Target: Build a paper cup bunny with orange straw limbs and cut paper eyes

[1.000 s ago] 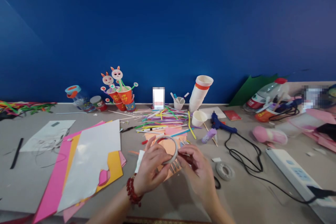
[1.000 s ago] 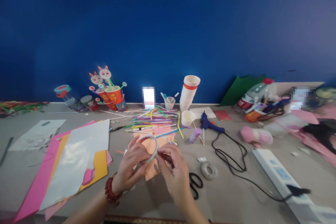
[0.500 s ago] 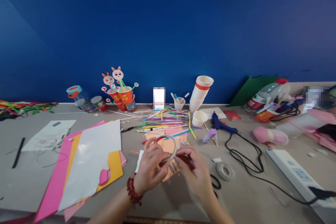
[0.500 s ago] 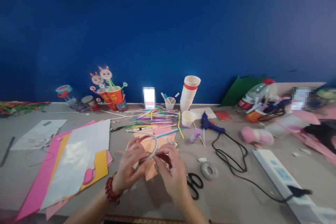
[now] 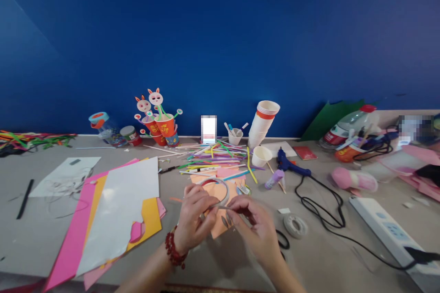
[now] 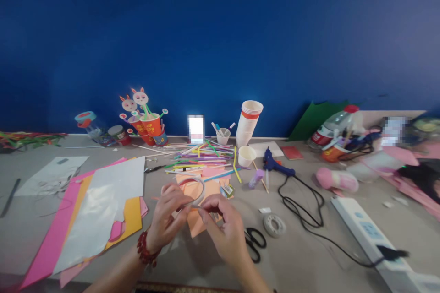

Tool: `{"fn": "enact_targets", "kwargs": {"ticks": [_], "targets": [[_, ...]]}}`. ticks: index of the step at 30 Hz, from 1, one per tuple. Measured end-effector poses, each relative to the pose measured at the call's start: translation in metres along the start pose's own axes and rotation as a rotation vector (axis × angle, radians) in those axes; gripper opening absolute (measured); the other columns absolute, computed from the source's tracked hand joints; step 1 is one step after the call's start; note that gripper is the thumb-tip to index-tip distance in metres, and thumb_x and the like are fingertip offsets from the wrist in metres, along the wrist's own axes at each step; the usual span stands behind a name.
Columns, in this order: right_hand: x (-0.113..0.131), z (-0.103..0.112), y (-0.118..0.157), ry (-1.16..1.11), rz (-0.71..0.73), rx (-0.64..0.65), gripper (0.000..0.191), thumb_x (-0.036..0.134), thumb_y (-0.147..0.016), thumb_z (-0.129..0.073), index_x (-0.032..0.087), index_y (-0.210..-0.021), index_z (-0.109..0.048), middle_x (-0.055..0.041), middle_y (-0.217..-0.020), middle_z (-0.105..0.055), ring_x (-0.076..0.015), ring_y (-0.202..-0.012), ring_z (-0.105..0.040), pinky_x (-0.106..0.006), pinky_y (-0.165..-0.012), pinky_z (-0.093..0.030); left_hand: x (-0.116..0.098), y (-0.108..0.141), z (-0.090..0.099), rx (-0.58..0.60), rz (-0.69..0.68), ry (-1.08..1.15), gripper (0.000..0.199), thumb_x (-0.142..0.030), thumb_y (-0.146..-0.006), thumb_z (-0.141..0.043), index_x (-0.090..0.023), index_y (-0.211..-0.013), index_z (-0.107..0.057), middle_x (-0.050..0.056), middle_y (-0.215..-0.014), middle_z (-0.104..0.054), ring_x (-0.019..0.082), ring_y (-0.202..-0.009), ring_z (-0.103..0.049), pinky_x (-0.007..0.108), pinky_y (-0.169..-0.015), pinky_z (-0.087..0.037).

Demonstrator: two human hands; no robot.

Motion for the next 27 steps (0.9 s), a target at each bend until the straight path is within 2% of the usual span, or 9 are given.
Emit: {"fn": "enact_targets", "kwargs": {"ticks": [5, 20, 24, 27], "targets": [[0.004, 0.0, -0.001, 0.026, 0.07, -0.015, 0.01, 0.019, -0.093, -0.061, 0.021, -0.083, -0.064, -0.0037, -0.083, -0.065, -0.0193, -0.081, -0.064, -0.03, -0.073, -0.052, 0.001, 0.002, 0.0, -0.014, 0.007, -0.002, 0.016, -0.014, -0.087, -0.052, -0.022, -0.093, -0.064, 0.003, -0.074, -0.064, 0.022, -0.074, -0.054, 0.04, -0.076, -0.037], [0.004, -0.013, 0.006, 0.044, 0.177, -0.087, 0.012, 0.012, -0.092, -0.059, 0.023, -0.09, -0.064, -0.0034, -0.085, -0.065, -0.0198, -0.084, -0.064, -0.031, -0.076, -0.051, 0.003, 0.002, 0.001, -0.129, 0.085, 0.113, 0.011, -0.012, -0.081, -0.055, -0.021, -0.077, -0.059, -0.001, -0.066, -0.057, 0.019, -0.071, -0.05, 0.034, -0.071, -0.037], [0.002, -0.021, 0.011, 0.052, 0.261, -0.155, 0.018, 0.006, -0.09, -0.059, 0.024, -0.094, -0.063, -0.0032, -0.088, -0.066, -0.0195, -0.086, -0.065, -0.031, -0.077, -0.052, 0.003, 0.003, -0.004, -0.141, 0.17, 0.261, 0.014, -0.014, -0.082, -0.054, -0.02, -0.073, -0.062, 0.0, -0.065, -0.057, 0.018, -0.069, -0.051, 0.031, -0.068, -0.04], [0.0, -0.024, 0.014, 0.025, 0.293, -0.158, 0.022, 0.005, -0.09, -0.058, 0.024, -0.098, -0.063, -0.0035, -0.088, -0.066, -0.0199, -0.087, -0.064, -0.033, -0.079, -0.052, 0.012, 0.006, -0.003, -0.171, 0.311, 0.382, 0.014, -0.018, -0.081, -0.06, -0.019, -0.067, -0.063, 0.001, -0.064, -0.059, 0.018, -0.068, -0.053, 0.03, -0.068, -0.043]]}}
Point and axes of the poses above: each hand's wrist, its own y-axis away from the middle knuckle, its own z-axis out of the back of the hand, x = y × z, the point moved 3 cm from there along -y, towards the middle knuckle
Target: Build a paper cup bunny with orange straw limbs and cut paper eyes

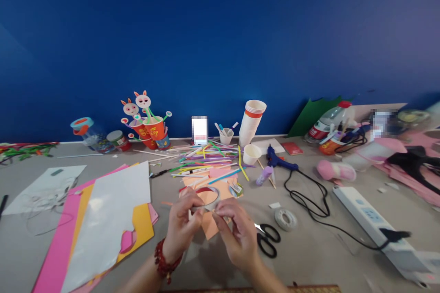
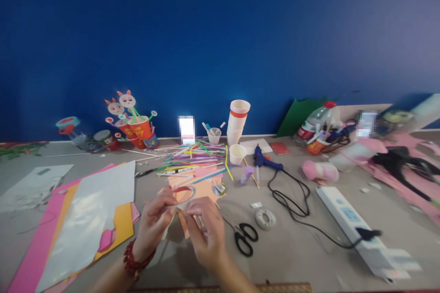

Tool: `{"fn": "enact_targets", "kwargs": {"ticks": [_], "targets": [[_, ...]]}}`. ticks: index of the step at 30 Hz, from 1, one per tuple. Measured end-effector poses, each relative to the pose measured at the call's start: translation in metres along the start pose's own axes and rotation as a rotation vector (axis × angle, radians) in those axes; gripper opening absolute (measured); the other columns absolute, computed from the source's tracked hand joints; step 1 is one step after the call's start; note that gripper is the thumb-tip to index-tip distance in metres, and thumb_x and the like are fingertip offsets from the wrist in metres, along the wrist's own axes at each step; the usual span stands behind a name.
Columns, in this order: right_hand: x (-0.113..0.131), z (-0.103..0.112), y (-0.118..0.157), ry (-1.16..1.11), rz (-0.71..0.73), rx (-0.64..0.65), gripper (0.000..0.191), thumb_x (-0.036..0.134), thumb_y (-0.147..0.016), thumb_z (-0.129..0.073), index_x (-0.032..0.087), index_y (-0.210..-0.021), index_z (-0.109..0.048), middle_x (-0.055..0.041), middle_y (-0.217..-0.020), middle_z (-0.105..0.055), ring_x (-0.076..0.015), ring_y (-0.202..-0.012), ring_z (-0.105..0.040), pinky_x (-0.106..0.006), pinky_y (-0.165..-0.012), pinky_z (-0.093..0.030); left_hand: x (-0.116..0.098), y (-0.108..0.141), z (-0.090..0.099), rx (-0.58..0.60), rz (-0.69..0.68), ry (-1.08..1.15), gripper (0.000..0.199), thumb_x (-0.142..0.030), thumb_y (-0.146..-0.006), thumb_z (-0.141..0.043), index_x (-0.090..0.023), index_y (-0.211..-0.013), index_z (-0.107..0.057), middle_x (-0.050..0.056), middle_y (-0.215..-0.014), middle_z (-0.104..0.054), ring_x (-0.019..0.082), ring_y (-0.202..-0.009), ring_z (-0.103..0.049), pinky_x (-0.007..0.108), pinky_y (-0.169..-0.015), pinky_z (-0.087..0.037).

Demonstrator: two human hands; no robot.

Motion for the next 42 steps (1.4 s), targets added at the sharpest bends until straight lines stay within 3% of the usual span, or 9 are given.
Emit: {"fn": "enact_targets", "kwargs": {"ticks": [3, 5, 7, 11, 19, 26, 31, 35, 42], "targets": [[-0.002, 0.016, -0.002, -0.053, -0.039, -0.084, 0.022, 0.007, -0.093, -0.055, 0.026, -0.101, -0.064, -0.005, -0.095, -0.064, -0.0218, -0.095, -0.065, -0.035, -0.084, -0.052, 0.013, -0.008, 0.031, -0.254, 0.139, 0.104, 0.013, -0.026, -0.08, -0.065, -0.019, -0.069, -0.065, -0.001, -0.065, -0.06, 0.016, -0.062, -0.054, 0.026, -0.06, -0.042], [-0.005, 0.035, -0.006, -0.059, -0.085, -0.207, 0.02, 0.009, -0.095, -0.055, 0.026, -0.1, -0.064, -0.0053, -0.098, -0.063, -0.0216, -0.098, -0.064, -0.034, -0.087, -0.052, 0.018, -0.016, 0.059, -0.389, 0.127, 0.093, 0.016, -0.032, -0.089, -0.056, -0.021, -0.08, -0.065, -0.002, -0.068, -0.058, 0.014, -0.063, -0.053, 0.024, -0.059, -0.041], [-0.011, 0.048, -0.008, -0.034, -0.13, -0.192, 0.015, 0.012, -0.094, -0.059, 0.025, -0.097, -0.066, -0.0046, -0.095, -0.063, -0.0207, -0.095, -0.063, -0.032, -0.087, -0.05, 0.019, -0.025, 0.085, -0.475, 0.1, 0.031, 0.011, -0.031, -0.089, -0.06, -0.022, -0.086, -0.066, -0.002, -0.073, -0.059, 0.015, -0.071, -0.056, 0.024, -0.066, -0.043], [-0.024, 0.046, -0.001, -0.055, -0.239, -0.003, 0.011, 0.017, -0.094, -0.061, 0.024, -0.092, -0.068, -0.004, -0.09, -0.065, -0.0195, -0.089, -0.062, -0.028, -0.079, -0.05, 0.023, -0.041, 0.098, -0.181, -0.111, -0.647, 0.02, -0.034, -0.093, -0.057, -0.02, -0.095, -0.071, 0.006, -0.092, -0.071, 0.022, -0.091, -0.063, 0.035, -0.086, -0.048], [-0.024, 0.026, 0.02, -0.127, -0.365, 0.091, 0.012, 0.023, -0.094, -0.06, 0.021, -0.084, -0.067, -0.0035, -0.083, -0.063, -0.0181, -0.077, -0.06, -0.026, -0.068, -0.048, 0.076, -0.047, 0.096, 0.062, -0.097, -0.9, 0.022, -0.031, -0.091, -0.058, -0.024, -0.101, -0.075, 0.009, -0.105, -0.077, 0.032, -0.105, -0.064, 0.051, -0.099, -0.042], [-0.03, 0.029, 0.021, -0.098, -0.4, 0.102, 0.015, 0.028, -0.095, -0.059, 0.02, -0.084, -0.066, -0.0043, -0.081, -0.061, -0.0184, -0.074, -0.058, -0.027, -0.066, -0.046, 0.058, -0.027, 0.081, 0.157, -0.085, -0.863, 0.033, -0.04, -0.096, -0.052, -0.02, -0.119, -0.065, 0.012, -0.117, -0.071, 0.029, -0.111, -0.063, 0.045, -0.097, -0.05], [-0.034, 0.023, 0.021, -0.145, -0.422, 0.125, 0.016, 0.03, -0.095, -0.06, 0.02, -0.083, -0.064, -0.0038, -0.08, -0.06, -0.0182, -0.073, -0.055, -0.027, -0.065, -0.045, 0.053, -0.011, 0.065, 0.399, 0.234, -0.607, 0.049, -0.052, -0.09, -0.058, -0.024, -0.131, -0.057, 0.01, -0.123, -0.068, 0.028, -0.112, -0.065, 0.034, -0.077, -0.058], [-0.04, 0.018, 0.024, -0.212, -0.472, 0.131, 0.019, 0.034, -0.094, -0.062, 0.02, -0.081, -0.065, -0.0034, -0.079, -0.058, -0.0176, -0.071, -0.053, -0.027, -0.063, -0.042, 0.062, -0.025, 0.065, 0.43, 0.436, -0.428, 0.043, -0.051, -0.089, -0.057, -0.023, -0.122, -0.059, 0.009, -0.118, -0.071, 0.027, -0.11, -0.066, 0.032, -0.079, -0.055], [-0.047, 0.016, 0.021, -0.297, -0.542, 0.082, 0.029, 0.043, -0.089, -0.068, 0.019, -0.074, -0.065, -0.002, -0.072, -0.056, -0.0165, -0.066, -0.051, -0.026, -0.06, -0.042, 0.092, -0.059, 0.054, 0.579, 0.542, -0.299, 0.031, -0.044, -0.073, -0.071, -0.017, -0.088, -0.069, 0.003, -0.078, -0.072, 0.021, -0.076, -0.067, 0.028, -0.066, -0.049]]}}
Point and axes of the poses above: each hand's wrist, its own y-axis away from the middle knuckle, its own z-axis out of the back of the hand, x = y × z, the point moved 3 cm from there along -y, towards the middle knuckle
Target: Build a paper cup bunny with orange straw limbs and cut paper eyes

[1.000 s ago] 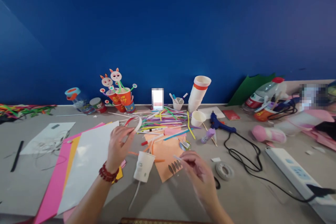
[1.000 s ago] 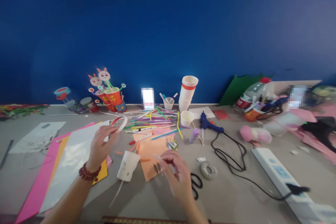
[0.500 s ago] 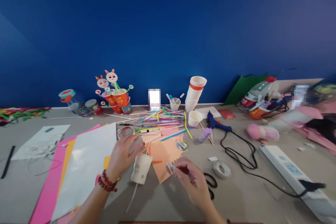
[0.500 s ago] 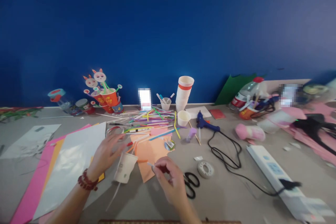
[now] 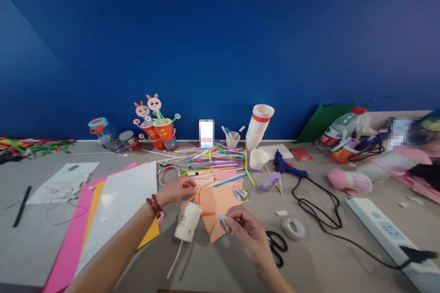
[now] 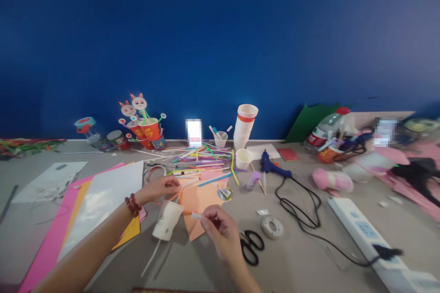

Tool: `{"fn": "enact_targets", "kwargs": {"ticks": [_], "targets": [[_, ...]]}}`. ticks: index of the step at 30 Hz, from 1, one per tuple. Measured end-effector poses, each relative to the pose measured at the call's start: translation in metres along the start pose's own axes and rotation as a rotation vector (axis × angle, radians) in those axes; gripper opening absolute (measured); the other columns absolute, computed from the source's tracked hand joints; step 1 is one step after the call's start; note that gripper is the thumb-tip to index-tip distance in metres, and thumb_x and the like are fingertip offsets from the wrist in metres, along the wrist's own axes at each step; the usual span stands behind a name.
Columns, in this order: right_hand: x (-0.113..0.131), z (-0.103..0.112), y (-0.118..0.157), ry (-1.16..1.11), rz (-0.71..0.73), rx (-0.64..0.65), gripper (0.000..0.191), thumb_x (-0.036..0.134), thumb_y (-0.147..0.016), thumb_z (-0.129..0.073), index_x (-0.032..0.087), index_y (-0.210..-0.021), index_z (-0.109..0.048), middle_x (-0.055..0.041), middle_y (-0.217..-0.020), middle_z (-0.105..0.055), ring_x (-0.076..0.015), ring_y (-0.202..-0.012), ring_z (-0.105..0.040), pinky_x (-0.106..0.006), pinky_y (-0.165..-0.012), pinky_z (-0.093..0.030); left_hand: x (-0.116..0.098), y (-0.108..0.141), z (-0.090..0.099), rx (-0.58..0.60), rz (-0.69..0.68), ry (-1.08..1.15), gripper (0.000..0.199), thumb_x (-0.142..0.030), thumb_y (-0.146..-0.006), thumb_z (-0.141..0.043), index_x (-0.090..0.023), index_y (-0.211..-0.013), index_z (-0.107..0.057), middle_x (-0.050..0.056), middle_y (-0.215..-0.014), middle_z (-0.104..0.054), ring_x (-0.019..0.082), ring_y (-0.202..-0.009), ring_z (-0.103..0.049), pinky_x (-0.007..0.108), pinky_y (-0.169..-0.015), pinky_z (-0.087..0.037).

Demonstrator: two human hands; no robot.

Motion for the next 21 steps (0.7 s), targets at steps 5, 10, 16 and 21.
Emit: {"fn": "enact_targets", "kwargs": {"ticks": [5, 10, 16, 21], "targets": [[0.007, 0.003, -0.004, -0.024, -0.025, -0.044, 0.03, 0.045, -0.085, -0.072, 0.019, -0.072, -0.066, -0.0019, -0.071, -0.056, -0.0166, -0.066, -0.051, -0.027, -0.061, -0.043, -0.002, -0.003, -0.011, 0.088, 0.002, 0.073, 0.025, -0.039, -0.07, -0.072, -0.016, -0.069, -0.065, -0.003, -0.058, -0.059, 0.014, -0.056, -0.053, 0.023, -0.053, -0.037], [0.02, -0.003, -0.014, -0.04, -0.033, -0.062, 0.027, 0.042, -0.084, -0.073, 0.02, -0.07, -0.066, -0.0024, -0.076, -0.057, -0.018, -0.071, -0.053, -0.027, -0.063, -0.045, -0.022, 0.016, -0.015, 0.066, -0.033, 0.203, 0.031, -0.046, -0.075, -0.071, -0.017, -0.074, -0.06, -0.003, -0.063, -0.058, 0.012, -0.057, -0.05, 0.023, -0.055, -0.036], [0.042, -0.008, -0.035, 0.047, 0.062, -0.046, 0.019, 0.036, -0.081, -0.075, 0.022, -0.071, -0.068, -0.0057, -0.092, -0.065, -0.0234, -0.093, -0.06, -0.033, -0.084, -0.046, -0.051, 0.042, -0.037, 0.021, -0.111, 0.328, 0.036, -0.052, -0.084, -0.065, -0.016, -0.085, -0.062, 0.0, -0.074, -0.061, 0.013, -0.066, -0.054, 0.023, -0.062, -0.041], [0.046, -0.006, -0.04, 0.154, 0.106, -0.009, 0.019, 0.036, -0.081, -0.075, 0.022, -0.07, -0.069, -0.0057, -0.091, -0.066, -0.0235, -0.091, -0.062, -0.034, -0.085, -0.046, -0.062, 0.052, -0.054, -0.043, -0.157, 0.441, 0.03, -0.044, -0.086, -0.067, -0.016, -0.094, -0.067, 0.004, -0.083, -0.067, 0.016, -0.075, -0.06, 0.025, -0.07, -0.046]]}}
Point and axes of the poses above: each hand's wrist, its own y-axis away from the middle knuckle, its own z-axis out of the back of the hand, x = y × z, the point moved 3 cm from there along -y, towards the middle knuckle
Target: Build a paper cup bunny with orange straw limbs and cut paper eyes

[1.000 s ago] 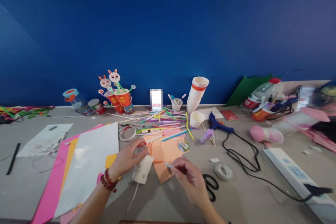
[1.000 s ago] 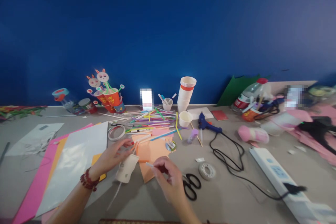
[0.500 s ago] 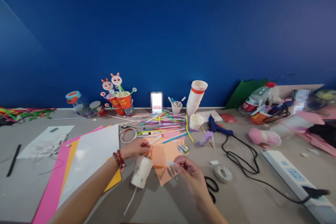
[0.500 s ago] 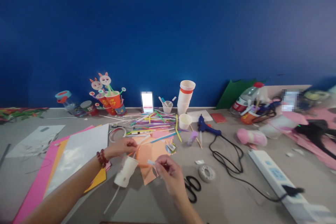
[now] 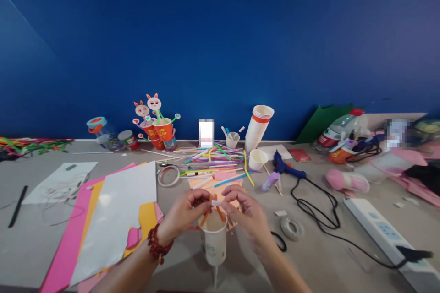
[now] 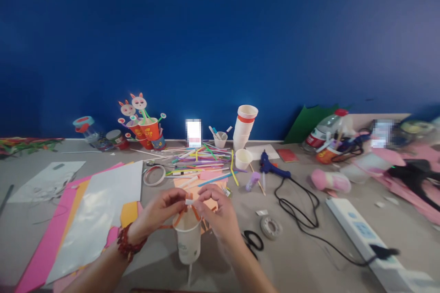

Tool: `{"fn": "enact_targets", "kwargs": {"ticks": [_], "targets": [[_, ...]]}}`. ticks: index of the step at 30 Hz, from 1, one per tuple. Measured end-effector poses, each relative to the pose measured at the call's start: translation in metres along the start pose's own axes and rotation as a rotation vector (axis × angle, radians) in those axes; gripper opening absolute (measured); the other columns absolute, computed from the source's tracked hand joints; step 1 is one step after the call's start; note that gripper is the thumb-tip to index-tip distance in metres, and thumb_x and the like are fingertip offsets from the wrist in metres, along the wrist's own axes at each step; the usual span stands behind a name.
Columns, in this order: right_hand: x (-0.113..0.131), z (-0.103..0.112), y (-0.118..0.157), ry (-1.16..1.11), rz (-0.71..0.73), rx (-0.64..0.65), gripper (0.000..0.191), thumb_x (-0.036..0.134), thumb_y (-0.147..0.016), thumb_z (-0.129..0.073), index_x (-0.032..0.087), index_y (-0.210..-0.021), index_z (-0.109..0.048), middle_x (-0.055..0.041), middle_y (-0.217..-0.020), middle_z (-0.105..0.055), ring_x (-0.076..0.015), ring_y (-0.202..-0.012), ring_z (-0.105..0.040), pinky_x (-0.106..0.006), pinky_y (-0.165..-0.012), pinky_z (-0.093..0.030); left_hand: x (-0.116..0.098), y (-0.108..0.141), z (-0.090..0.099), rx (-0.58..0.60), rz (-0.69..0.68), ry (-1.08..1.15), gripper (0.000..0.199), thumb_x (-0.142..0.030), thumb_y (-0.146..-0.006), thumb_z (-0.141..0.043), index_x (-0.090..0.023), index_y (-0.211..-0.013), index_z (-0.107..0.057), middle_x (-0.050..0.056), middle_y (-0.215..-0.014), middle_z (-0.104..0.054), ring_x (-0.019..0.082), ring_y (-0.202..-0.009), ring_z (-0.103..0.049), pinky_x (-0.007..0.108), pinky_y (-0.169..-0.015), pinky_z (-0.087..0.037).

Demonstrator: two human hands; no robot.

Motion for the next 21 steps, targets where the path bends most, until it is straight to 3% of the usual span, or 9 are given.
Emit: {"fn": "enact_targets", "kwargs": {"ticks": [9, 21], "targets": [[0.002, 0.002, 0.005, 0.039, 0.026, -0.002, 0.021, 0.038, -0.084, -0.072, 0.021, -0.072, -0.068, -0.0061, -0.086, -0.068, -0.0226, -0.085, -0.064, -0.032, -0.078, -0.049, -0.006, 0.002, -0.013, 0.038, -0.026, 0.017, 0.02, -0.035, -0.088, -0.065, -0.016, -0.093, -0.073, 0.004, -0.082, -0.068, 0.016, -0.074, -0.06, 0.024, -0.068, -0.047], [0.008, 0.0, 0.008, 0.069, 0.014, -0.029, 0.017, 0.034, -0.086, -0.069, 0.02, -0.075, -0.066, -0.0055, -0.082, -0.068, -0.0216, -0.081, -0.063, -0.03, -0.072, -0.048, -0.012, 0.004, -0.015, 0.033, -0.019, 0.045, 0.021, -0.036, -0.087, -0.067, -0.016, -0.092, -0.072, 0.003, -0.08, -0.067, 0.015, -0.072, -0.058, 0.023, -0.065, -0.046]]}}
Point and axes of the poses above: each hand's wrist, its own y-axis away from the middle knuckle, its own z-axis out of the back of the hand, x = y × z, the point moved 3 cm from there along -y, towards the middle knuckle
